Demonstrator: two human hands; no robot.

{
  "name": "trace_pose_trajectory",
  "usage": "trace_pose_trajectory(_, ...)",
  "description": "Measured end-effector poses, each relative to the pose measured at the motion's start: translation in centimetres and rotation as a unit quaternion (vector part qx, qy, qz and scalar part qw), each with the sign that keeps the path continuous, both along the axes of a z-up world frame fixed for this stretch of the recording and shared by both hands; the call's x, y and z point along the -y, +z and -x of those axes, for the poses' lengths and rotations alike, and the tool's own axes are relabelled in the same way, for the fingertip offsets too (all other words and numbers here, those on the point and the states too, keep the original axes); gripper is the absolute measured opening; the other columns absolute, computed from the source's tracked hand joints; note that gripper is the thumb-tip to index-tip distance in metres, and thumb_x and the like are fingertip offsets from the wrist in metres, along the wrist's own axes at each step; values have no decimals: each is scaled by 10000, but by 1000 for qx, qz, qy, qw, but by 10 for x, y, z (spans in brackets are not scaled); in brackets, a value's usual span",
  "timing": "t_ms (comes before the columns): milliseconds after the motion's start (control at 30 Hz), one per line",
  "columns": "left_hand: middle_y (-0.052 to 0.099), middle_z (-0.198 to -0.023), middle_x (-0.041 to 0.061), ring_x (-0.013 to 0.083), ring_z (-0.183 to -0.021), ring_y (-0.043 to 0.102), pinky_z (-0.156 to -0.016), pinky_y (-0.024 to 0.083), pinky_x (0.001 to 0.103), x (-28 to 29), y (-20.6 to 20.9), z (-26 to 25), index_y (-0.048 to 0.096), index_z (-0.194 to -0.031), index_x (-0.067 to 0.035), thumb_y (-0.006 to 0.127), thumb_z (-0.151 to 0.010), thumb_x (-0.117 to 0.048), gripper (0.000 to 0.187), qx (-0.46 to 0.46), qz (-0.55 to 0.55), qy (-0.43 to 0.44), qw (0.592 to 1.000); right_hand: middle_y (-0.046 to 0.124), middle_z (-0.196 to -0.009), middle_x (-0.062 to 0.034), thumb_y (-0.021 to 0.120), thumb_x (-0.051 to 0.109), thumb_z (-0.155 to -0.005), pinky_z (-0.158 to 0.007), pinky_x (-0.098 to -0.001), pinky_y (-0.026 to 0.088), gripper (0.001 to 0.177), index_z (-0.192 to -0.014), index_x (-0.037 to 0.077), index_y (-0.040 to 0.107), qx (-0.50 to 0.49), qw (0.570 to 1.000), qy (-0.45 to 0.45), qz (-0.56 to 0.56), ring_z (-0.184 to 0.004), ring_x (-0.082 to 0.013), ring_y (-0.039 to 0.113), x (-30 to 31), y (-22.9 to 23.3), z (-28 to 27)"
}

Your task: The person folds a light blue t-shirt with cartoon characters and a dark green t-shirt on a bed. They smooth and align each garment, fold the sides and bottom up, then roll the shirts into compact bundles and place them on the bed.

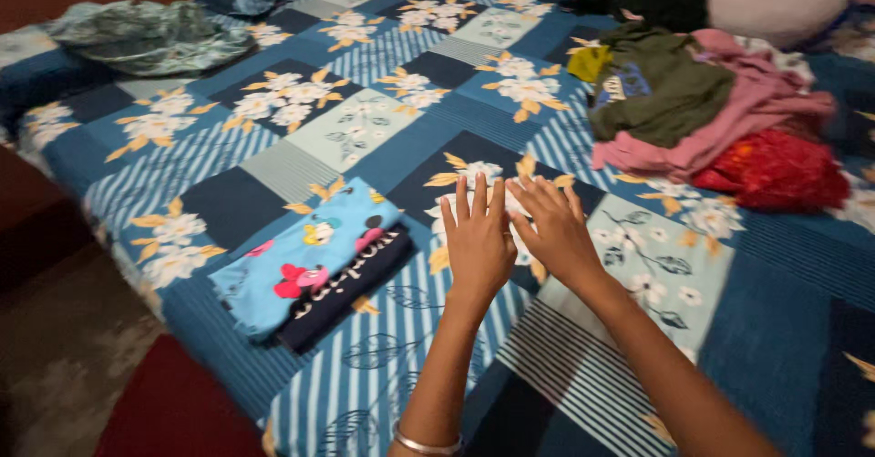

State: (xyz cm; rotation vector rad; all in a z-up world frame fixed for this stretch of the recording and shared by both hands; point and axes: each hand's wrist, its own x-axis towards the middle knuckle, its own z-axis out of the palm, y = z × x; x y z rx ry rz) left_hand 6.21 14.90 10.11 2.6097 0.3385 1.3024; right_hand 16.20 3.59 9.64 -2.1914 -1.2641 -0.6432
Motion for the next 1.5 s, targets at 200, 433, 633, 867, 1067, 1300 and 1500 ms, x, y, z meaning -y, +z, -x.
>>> trace_pose_trajectory(200, 471, -1548, 189, 419, -1499, 310, -1193, 210, 637, 70, 6, -44, 537, -1449, -88, 620, -903, -156, 556, -4, 5, -57, 998, 510, -1552, -113, 539, 342, -1018, -1199, -569, 199, 521, -1512, 177, 517, 3, 999, -47, -13, -1441, -311, 425, 82, 10, -27)
trace_pose_trajectory(433, 492, -1539, 162, 405, -1493, 335, -1194, 212, 633, 154, 5, -99, 541, -1452, -96, 631, -878, -155, 584, -16, 5, -102, 995, 542, -1531, -100, 544, 294, -1007, -1188, -570, 244, 496, -1479, 141, 552, 21, 991, -127, -20, -1436, -293, 446, 169, 8, -65)
trace_pose_trajectory(633, 509, -1499, 176, 416, -1458, 369, -1194, 239, 628, 192, 12, -169, 549, -1429, -97, 656, -870, -215, 581, -9, -21, -121, 992, 607, -1459, -99, 579, 263, -992, -1166, -562, 300, 432, -1401, 125, 615, 69, 986, -154, -9, -1385, -295, 506, 214, 9, -126)
trace_pose_trajectory(867, 561, -1431, 183, 417, -1409, 418, -1154, 278, 636, 193, 14, -279, 583, -1373, -96, 637, -873, -251, 526, 42, -48, -119, 991, 647, -1397, -75, 590, 221, -959, -1116, -544, 359, 444, -1391, 126, 625, 42, 987, -152, -36, -1303, -253, 574, 215, 15, -241)
trace_pose_trajectory(1067, 609, -1380, 168, 408, -1367, 480, -1135, 319, 626, 174, -21, -394, 610, -1340, -100, 613, -898, -262, 471, 2, -44, -99, 994, 648, -1390, -94, 621, 253, -932, -1108, -490, 393, 500, -1423, 161, 610, 28, 984, -170, -38, -1299, -265, 577, 189, -14, -354)
trace_pose_trajectory(1300, 610, -1365, 156, 399, -1302, 507, -1074, 339, 622, 150, -61, -499, 618, -1304, -117, 642, -878, -326, 476, 4, -48, -17, 999, 578, -1433, -116, 698, 331, -881, -1077, -496, 402, 576, -1422, 177, 574, 55, 975, -216, -3, -1319, -322, 536, 161, -39, -440)
trace_pose_trajectory(1500, 557, -1398, 170, 386, -1118, 642, -913, 487, 543, 136, -65, -532, 508, -1423, -82, 753, -781, -422, 766, -143, 31, -70, 987, 460, -1520, -217, 753, 325, -822, -1022, -522, 465, 736, -1503, 228, 491, -32, 965, -256, 48, -1300, -436, 508, 162, -57, -474)
